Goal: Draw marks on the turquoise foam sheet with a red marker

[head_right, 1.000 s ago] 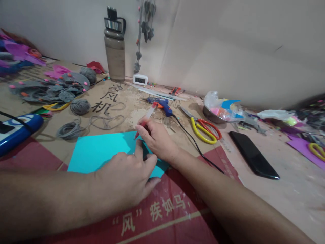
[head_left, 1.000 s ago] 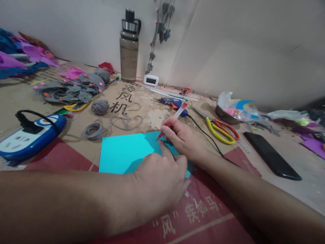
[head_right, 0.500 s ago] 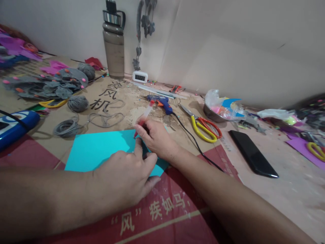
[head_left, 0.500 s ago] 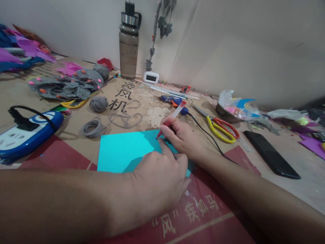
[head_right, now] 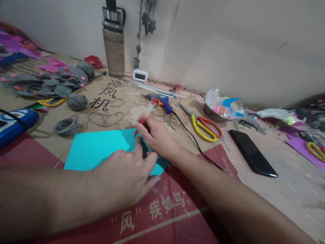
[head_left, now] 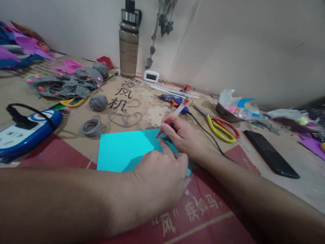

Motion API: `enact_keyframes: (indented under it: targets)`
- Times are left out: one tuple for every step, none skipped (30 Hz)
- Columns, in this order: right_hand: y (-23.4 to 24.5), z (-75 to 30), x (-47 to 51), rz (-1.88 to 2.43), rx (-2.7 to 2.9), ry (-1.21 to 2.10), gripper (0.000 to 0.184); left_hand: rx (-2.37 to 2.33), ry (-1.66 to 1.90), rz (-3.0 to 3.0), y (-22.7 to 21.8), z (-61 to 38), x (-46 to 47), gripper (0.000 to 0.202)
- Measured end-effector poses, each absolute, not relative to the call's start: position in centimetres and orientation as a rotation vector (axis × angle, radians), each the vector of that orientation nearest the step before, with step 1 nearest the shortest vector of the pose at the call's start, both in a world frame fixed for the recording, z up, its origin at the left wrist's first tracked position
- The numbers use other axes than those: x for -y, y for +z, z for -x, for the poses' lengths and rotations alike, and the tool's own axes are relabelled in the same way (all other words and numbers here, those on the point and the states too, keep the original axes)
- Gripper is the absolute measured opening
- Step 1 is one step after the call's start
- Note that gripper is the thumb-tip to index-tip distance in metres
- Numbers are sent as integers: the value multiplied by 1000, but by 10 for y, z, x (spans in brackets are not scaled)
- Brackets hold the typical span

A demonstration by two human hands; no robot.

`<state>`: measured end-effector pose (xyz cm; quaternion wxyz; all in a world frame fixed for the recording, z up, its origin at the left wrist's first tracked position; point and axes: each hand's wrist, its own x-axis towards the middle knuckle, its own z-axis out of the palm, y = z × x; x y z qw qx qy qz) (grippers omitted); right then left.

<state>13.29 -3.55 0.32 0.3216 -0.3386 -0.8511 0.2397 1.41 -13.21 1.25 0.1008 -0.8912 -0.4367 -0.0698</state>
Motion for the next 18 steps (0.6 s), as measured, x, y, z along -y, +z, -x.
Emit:
enact_keyframes:
  targets:
    - [3, -133, 35, 881, 2238, 623, 17, 1288, -209, 2630, 12, -14, 132, 40]
    - [3, -133, 35, 875, 2245, 616, 17, 1287, -209, 2626, 12, -14, 133, 41]
    - [2, -133, 35, 872, 2251, 608, 17, 1285, -208, 2625, 12, -14, 133, 40]
    - [2, -132, 34, 871, 2255, 601, 18, 1283, -205, 2625, 12, -14, 133, 39]
    - [1, -132, 34, 870, 2257, 597, 18, 1280, -205, 2627, 12, -14, 133, 38]
    - [0, -132, 34, 867, 2257, 593, 18, 1276, -206, 2631, 12, -14, 132, 38]
    - [0, -132, 34, 863, 2255, 590, 18, 1279, -204, 2633, 12, -14, 132, 37]
    - [-1, -132, 33, 858, 2253, 588, 18, 1283, -204, 2635, 12, -14, 132, 38]
    - [-2, -132, 33, 852, 2254, 586, 18, 1289, -203, 2636, 12, -14, 132, 38]
    - [-2, -132, 33, 844, 2253, 585, 18, 1295, -199, 2636, 12, -14, 132, 39]
    - [-2, -132, 33, 837, 2253, 586, 18, 1299, -197, 2636, 12, -14, 132, 40]
    - [-2, -132, 33, 831, 2254, 589, 18, 1300, -196, 2632, 13, -14, 132, 40]
    - [-2, -132, 33, 827, 2251, 593, 17, 1297, -199, 2630, 13, -14, 132, 40]
    - [-1, -131, 33, 826, 2248, 597, 17, 1294, -200, 2630, 12, -15, 132, 40]
    - [-1, -131, 33, 829, 2246, 600, 17, 1297, -201, 2627, 12, -15, 132, 40]
    - [-1, -131, 33, 835, 2245, 602, 17, 1298, -202, 2626, 12, -15, 132, 40]
    - [-1, -131, 33, 841, 2246, 604, 17, 1300, -204, 2625, 12, -15, 132, 40]
    - [-1, -130, 33, 845, 2247, 607, 17, 1298, -205, 2627, 12, -15, 132, 40]
